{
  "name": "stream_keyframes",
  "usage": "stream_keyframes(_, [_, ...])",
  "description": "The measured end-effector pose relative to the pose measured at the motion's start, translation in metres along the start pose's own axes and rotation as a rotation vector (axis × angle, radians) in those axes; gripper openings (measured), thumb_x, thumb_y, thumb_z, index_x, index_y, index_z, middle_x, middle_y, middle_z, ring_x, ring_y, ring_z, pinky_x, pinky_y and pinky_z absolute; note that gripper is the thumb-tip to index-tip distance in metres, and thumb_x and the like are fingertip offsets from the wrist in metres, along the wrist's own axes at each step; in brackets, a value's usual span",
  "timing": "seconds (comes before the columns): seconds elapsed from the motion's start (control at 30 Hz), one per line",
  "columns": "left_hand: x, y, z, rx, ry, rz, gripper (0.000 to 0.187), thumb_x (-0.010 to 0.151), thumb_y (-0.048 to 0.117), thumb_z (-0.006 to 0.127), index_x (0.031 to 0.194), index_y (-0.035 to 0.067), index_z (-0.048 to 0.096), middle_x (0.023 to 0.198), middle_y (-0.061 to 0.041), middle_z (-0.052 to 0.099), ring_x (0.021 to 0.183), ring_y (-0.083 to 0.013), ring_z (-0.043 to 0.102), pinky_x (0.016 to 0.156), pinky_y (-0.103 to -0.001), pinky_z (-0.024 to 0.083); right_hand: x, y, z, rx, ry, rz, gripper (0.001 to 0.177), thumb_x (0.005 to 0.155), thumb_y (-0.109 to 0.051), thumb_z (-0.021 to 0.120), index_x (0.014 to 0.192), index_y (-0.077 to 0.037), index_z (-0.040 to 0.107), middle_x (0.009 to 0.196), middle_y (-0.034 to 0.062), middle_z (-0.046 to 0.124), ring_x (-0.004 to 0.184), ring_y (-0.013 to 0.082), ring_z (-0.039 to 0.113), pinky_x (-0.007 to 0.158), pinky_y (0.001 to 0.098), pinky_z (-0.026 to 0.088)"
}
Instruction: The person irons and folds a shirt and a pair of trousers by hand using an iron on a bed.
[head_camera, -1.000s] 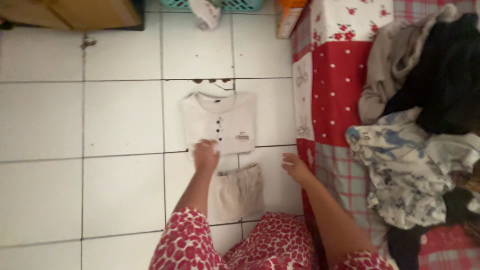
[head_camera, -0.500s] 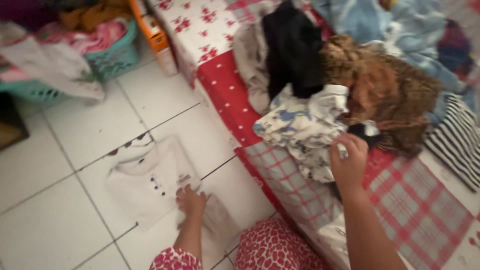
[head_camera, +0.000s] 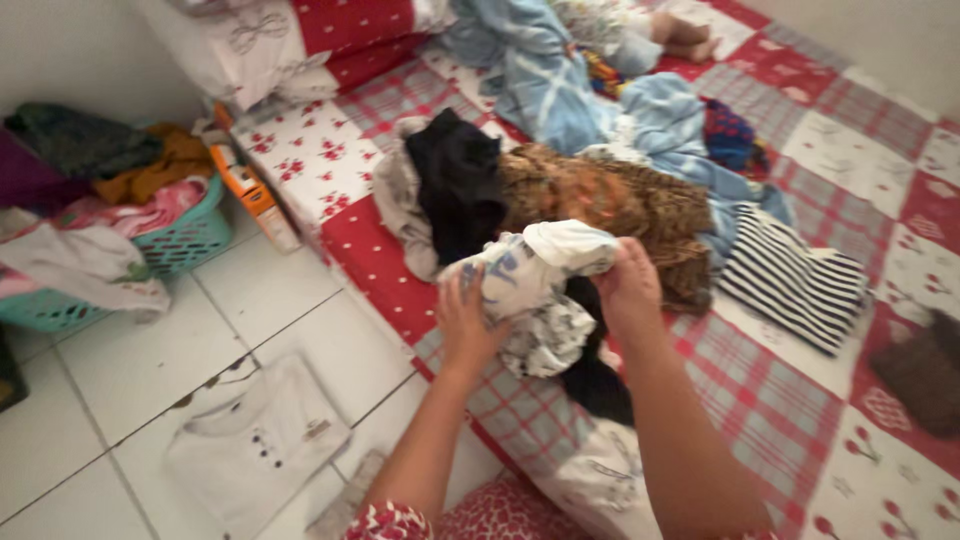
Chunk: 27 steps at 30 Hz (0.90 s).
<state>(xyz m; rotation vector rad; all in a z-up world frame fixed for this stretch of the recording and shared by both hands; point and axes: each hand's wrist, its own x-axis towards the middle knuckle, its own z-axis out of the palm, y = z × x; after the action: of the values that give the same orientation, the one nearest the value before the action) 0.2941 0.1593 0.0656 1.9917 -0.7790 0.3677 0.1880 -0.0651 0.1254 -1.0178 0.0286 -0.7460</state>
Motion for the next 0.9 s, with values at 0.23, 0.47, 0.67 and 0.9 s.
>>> stream_keyframes(0.23, [0.034,0.129,-0.006,-0.877,-0.651,-0.025,0.041,0.085,0.011,0.077,0.124,0.012,0.065,0.107,-0.008,0.073,0.099,-0.0191,0.070,0.086,-0.035,0.056,-0.121,-0.256,-0.036,-0.304,0.311,-0.524,0.039,0.116,-0.035,0.048,0.146,-0.009,0.048,0.137,0.0080,0.062,0.129,0.0230,0.063,0.115,0.0427,0.054])
stream_keyframes(0.47, [0.007,0.291,0.013,-0.554,-0.980,0.221,0.017,0.096,0.015,0.069,0.109,0.005,0.075,0.094,-0.011,0.078,0.083,-0.0167,0.070,0.077,-0.033,0.055,-0.247,-0.371,-0.139,-1.008,0.665,-0.448,0.022,0.121,-0.033,0.047,0.116,-0.012,0.054,0.103,-0.0038,0.054,0.095,0.0071,0.050,0.086,0.0273,0.047])
stream_keyframes(0.67, [-0.035,0.359,0.013,-0.602,-0.434,0.547,0.029,0.089,0.007,0.062,0.112,0.014,0.077,0.097,-0.014,0.073,0.084,-0.0330,0.070,0.076,-0.042,0.055,-0.323,-0.398,-0.173,-0.879,0.720,-0.530,0.010,0.115,-0.021,0.054,0.117,-0.012,0.054,0.103,-0.0044,0.057,0.091,0.0044,0.050,0.082,0.0227,0.044])
stream_keyframes(0.9, [-0.072,0.357,0.024,-0.610,-0.766,0.540,0.020,0.094,0.014,0.067,0.112,0.008,0.074,0.092,-0.014,0.074,0.079,-0.0278,0.071,0.073,-0.037,0.054,-0.428,-0.405,-0.157,-1.056,0.853,-0.322,0.031,0.098,-0.012,0.062,0.127,-0.014,0.051,0.106,-0.0049,0.053,0.092,0.0074,0.053,0.070,0.0272,0.051])
